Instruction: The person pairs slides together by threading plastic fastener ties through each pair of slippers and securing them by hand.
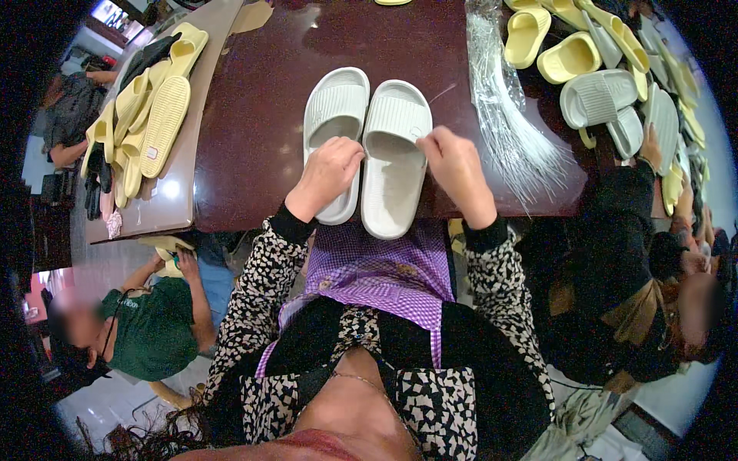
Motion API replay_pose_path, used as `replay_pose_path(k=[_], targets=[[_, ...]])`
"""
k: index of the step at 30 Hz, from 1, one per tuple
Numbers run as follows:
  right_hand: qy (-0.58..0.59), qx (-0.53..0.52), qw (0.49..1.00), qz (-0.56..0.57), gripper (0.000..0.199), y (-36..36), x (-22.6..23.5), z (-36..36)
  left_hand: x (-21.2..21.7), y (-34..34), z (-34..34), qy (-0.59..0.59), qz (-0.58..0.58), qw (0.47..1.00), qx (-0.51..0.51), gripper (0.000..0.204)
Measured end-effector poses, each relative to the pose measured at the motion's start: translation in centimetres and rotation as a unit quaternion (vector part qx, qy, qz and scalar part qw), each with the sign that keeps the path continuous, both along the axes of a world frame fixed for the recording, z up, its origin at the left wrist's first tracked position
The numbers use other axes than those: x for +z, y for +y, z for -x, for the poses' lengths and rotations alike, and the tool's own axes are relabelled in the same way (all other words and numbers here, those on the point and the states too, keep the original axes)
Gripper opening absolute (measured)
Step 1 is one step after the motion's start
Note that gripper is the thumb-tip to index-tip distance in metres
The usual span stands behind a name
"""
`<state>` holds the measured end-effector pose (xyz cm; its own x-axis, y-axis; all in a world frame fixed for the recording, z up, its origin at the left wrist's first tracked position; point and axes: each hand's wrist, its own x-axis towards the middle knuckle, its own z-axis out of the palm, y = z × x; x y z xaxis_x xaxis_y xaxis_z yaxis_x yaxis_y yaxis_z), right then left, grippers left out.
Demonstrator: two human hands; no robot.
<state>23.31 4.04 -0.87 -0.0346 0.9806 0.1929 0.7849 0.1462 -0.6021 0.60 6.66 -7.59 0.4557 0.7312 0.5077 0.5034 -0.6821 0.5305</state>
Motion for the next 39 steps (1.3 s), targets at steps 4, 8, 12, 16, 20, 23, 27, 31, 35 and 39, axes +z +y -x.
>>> replay_pose_path(k=[4, 8, 12, 16, 20, 23, 27, 31, 35, 39], targets=[[-0.007, -0.045, 0.999, -0.010, 0.026, 4.9, -0.7, -2.1, 0.4, 0.5, -0.2, 0.001, -0.001, 1.000, 0.021, 0.004], [-0.133, -0.093, 0.985, 0.064, 0.030, 9.0, -2.6, -2.9, 0.3, 1.1, -0.3, 0.025, -0.018, 0.999, 0.024, 0.004], [-0.100, -0.058, 0.990, 0.079, 0.030, 12.3, -4.1, -3.1, -0.1, 1.8, -0.4, 0.017, -0.029, 0.999, 0.007, 0.008], [-0.015, -0.013, 1.000, 0.007, 0.025, 13.2, -4.4, -3.0, -0.6, 2.4, -0.4, 0.008, -0.066, 0.998, 0.018, 0.007], [-0.002, 0.016, 0.999, -0.039, 0.023, 14.3, -2.9, -1.4, -1.0, 2.8, -0.3, 0.009, -0.055, 0.997, 0.045, 0.009], [0.030, 0.088, 0.996, -0.002, 0.022, 15.5, -2.4, -0.1, -0.9, 3.1, -0.9, 0.024, -0.037, 0.998, 0.036, 0.009], [0.054, 0.178, 0.981, 0.045, 0.020, 16.9, -1.6, 2.9, -0.4, 3.1, -1.4, 0.054, -0.028, 0.997, 0.043, 0.008], [0.066, 0.208, 0.969, 0.116, 0.020, 18.4, -1.8, 5.1, -0.3, 3.6, -1.8, 0.086, -0.039, 0.995, 0.045, 0.010], [0.043, 0.207, 0.962, 0.173, 0.017, 20.1, -3.0, 5.8, -0.1, 3.9, -2.3, 0.098, -0.042, 0.993, 0.044, 0.011], [0.047, 0.201, 0.950, 0.235, 0.015, 20.5, -2.8, 6.7, -0.1, 3.7, -2.2, 0.077, -0.034, 0.995, 0.046, 0.009]])
